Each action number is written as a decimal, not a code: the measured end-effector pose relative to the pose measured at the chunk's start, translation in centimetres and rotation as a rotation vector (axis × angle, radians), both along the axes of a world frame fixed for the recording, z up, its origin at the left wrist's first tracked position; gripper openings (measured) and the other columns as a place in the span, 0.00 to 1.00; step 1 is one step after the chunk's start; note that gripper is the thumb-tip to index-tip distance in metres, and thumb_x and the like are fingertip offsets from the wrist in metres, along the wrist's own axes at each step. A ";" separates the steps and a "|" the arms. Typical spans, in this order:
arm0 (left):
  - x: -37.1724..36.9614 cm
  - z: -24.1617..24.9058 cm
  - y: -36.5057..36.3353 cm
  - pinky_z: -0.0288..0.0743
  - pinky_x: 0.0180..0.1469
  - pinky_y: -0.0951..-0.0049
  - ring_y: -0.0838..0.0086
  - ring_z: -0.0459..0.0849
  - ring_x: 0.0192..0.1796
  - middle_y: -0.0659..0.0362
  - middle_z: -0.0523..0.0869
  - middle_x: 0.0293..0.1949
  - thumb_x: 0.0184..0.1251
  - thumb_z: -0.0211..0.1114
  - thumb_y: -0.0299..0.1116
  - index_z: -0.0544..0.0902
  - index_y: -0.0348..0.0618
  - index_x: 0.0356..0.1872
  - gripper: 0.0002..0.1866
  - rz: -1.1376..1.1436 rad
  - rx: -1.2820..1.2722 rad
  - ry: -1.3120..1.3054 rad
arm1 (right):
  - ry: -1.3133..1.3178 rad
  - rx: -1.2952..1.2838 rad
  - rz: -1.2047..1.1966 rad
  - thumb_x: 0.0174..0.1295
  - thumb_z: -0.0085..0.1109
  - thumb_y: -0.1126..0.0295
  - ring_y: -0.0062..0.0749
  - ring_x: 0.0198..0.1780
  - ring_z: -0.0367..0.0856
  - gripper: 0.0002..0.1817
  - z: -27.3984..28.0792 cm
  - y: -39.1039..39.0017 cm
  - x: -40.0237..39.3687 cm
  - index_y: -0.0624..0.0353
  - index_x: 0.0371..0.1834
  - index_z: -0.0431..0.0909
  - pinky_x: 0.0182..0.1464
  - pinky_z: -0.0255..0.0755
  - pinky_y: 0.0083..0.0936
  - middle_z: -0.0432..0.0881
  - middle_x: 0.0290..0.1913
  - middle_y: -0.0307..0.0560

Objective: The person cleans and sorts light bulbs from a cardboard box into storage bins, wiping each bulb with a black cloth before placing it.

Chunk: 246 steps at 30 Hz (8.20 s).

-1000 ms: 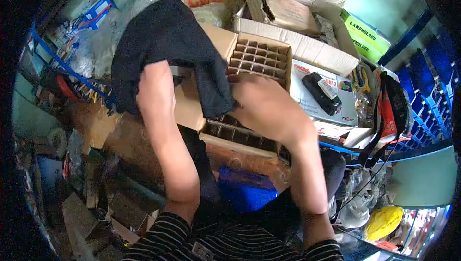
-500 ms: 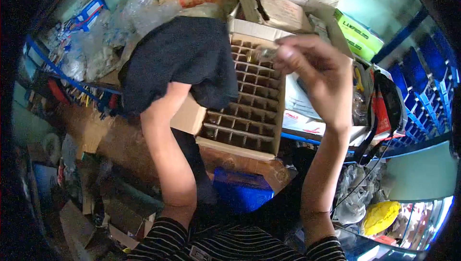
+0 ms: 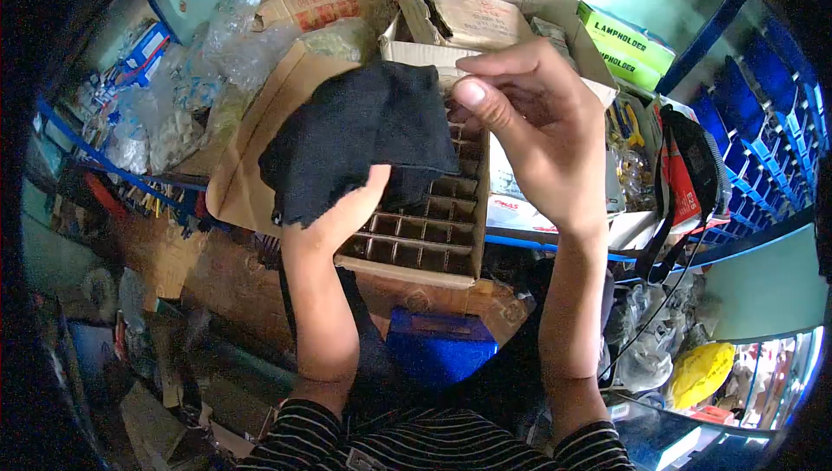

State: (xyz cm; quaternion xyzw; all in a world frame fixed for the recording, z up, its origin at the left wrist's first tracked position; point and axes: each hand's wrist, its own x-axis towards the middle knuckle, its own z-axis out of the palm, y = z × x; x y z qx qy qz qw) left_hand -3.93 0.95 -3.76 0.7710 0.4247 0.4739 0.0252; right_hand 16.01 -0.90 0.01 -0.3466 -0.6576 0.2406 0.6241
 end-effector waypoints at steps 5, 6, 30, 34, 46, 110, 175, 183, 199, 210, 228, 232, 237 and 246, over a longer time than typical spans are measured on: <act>1.2 0.5 -0.3 0.77 0.56 0.60 0.53 0.84 0.53 0.45 0.85 0.49 0.66 0.62 0.35 0.83 0.41 0.52 0.17 -0.016 0.006 0.043 | -0.058 -0.004 0.028 0.64 0.67 0.74 0.22 0.37 0.84 0.06 -0.2 0.1 0.6 0.63 0.39 0.79 0.43 0.76 0.21 0.86 0.34 0.42; 1.6 0.3 -0.3 0.77 0.55 0.62 0.55 0.84 0.52 0.46 0.86 0.48 0.68 0.61 0.36 0.83 0.40 0.53 0.16 -0.039 -0.006 0.039 | -0.067 0.029 0.029 0.65 0.67 0.74 0.22 0.37 0.84 0.06 -0.3 0.2 0.8 0.63 0.38 0.79 0.43 0.76 0.21 0.86 0.34 0.42; 2.3 0.4 0.8 0.77 0.61 0.62 0.65 0.83 0.54 0.52 0.83 0.56 0.77 0.54 0.50 0.75 0.35 0.61 0.27 -1.256 -0.828 -1.354 | 0.359 0.089 0.196 0.67 0.64 0.77 0.24 0.36 0.84 0.07 0.3 -0.7 -2.5 0.65 0.42 0.76 0.38 0.78 0.19 0.84 0.35 0.46; 3.4 1.6 0.0 0.77 0.57 0.66 0.68 0.84 0.52 0.53 0.84 0.53 0.78 0.55 0.46 0.78 0.34 0.58 0.23 -0.622 -0.704 -1.312 | 0.234 0.096 0.098 0.64 0.68 0.75 0.26 0.37 0.85 0.08 0.1 -0.6 -2.1 0.63 0.40 0.78 0.41 0.78 0.22 0.85 0.35 0.46; 2.4 1.0 -0.6 0.72 0.64 0.68 0.66 0.81 0.60 0.51 0.83 0.57 0.73 0.59 0.27 0.81 0.38 0.57 0.15 -0.308 -0.207 -0.516 | 0.102 0.246 -0.086 0.63 0.68 0.76 0.24 0.39 0.85 0.10 -0.6 0.1 -2.9 0.64 0.45 0.81 0.44 0.78 0.22 0.87 0.39 0.47; 1.9 1.5 -1.1 0.77 0.57 0.69 0.68 0.89 0.48 0.52 0.91 0.43 0.64 0.65 0.23 0.87 0.30 0.42 0.09 -0.381 -0.388 -0.373 | -0.269 -0.189 -0.561 0.67 0.65 0.67 0.23 0.40 0.85 0.14 -0.1 -2.9 16.3 0.66 0.49 0.82 0.44 0.77 0.22 0.88 0.40 0.46; 1.2 1.4 -0.3 0.78 0.49 0.71 0.71 0.85 0.43 0.57 0.88 0.41 0.61 0.63 0.22 0.85 0.31 0.46 0.13 -0.270 -0.149 -0.385 | 0.030 -0.031 0.025 0.67 0.66 0.69 0.19 0.32 0.84 0.08 0.1 -1.0 -0.6 0.62 0.39 0.81 0.33 0.77 0.17 0.86 0.31 0.43; -0.6 0.2 1.2 0.79 0.52 0.65 0.63 0.88 0.44 0.51 0.90 0.44 0.60 0.63 0.22 0.88 0.38 0.44 0.12 -0.357 -0.193 -0.358 | 0.129 0.086 0.176 0.66 0.65 0.75 0.28 0.35 0.86 0.06 -0.6 -0.7 -0.9 0.65 0.40 0.78 0.37 0.81 0.22 0.86 0.33 0.51; 2.2 1.7 -0.8 0.73 0.54 0.77 0.81 0.80 0.46 0.60 0.86 0.47 0.74 0.63 0.31 0.82 0.30 0.51 0.14 -0.504 -0.360 -0.830 | -0.272 0.373 -0.237 0.64 0.66 0.75 0.32 0.37 0.83 0.08 0.0 -0.3 -2.3 0.62 0.45 0.84 0.44 0.76 0.25 0.85 0.38 0.48; 2.9 3.3 -0.9 0.76 0.48 0.73 0.74 0.84 0.42 0.56 0.88 0.39 0.67 0.66 0.23 0.83 0.31 0.43 0.07 -0.511 -0.157 -0.508 | -0.016 0.157 -0.046 0.69 0.62 0.67 0.18 0.36 0.74 0.16 0.4 -0.9 -1.4 0.60 0.57 0.81 0.37 0.69 0.17 0.79 0.37 0.38; 0.6 2.4 0.5 0.76 0.56 0.72 0.72 0.86 0.48 0.55 0.89 0.46 0.67 0.62 0.19 0.84 0.27 0.47 0.10 -0.282 -0.229 -0.251 | -0.305 0.007 -1.178 0.65 0.61 0.59 0.51 0.39 0.87 0.15 -3.9 0.2 15.8 0.61 0.38 0.86 0.42 0.78 0.38 0.87 0.36 0.57; -0.8 2.7 0.3 0.76 0.56 0.71 0.71 0.86 0.47 0.55 0.90 0.44 0.66 0.61 0.17 0.85 0.28 0.46 0.10 -0.339 -0.136 -0.238 | -0.438 -0.151 -1.390 0.62 0.62 0.53 0.55 0.40 0.86 0.19 -7.0 -0.8 20.7 0.58 0.37 0.88 0.44 0.78 0.43 0.87 0.35 0.58; -3.4 2.2 1.2 0.76 0.56 0.68 0.66 0.88 0.46 0.51 0.90 0.43 0.58 0.63 0.20 0.85 0.28 0.42 0.11 0.055 0.070 -0.157 | -0.539 -0.504 -1.295 0.61 0.63 0.51 0.53 0.38 0.88 0.18 -8.2 -1.0 22.4 0.54 0.37 0.89 0.43 0.80 0.44 0.87 0.34 0.57; -4.9 2.3 3.4 0.78 0.49 0.69 0.69 0.86 0.42 0.53 0.89 0.41 0.61 0.64 0.24 0.85 0.29 0.41 0.10 0.103 0.588 -0.332 | -0.470 -0.243 -0.796 0.66 0.62 0.67 0.28 0.39 0.84 0.14 -2.2 -1.0 14.4 0.59 0.51 0.86 0.44 0.76 0.28 0.88 0.39 0.45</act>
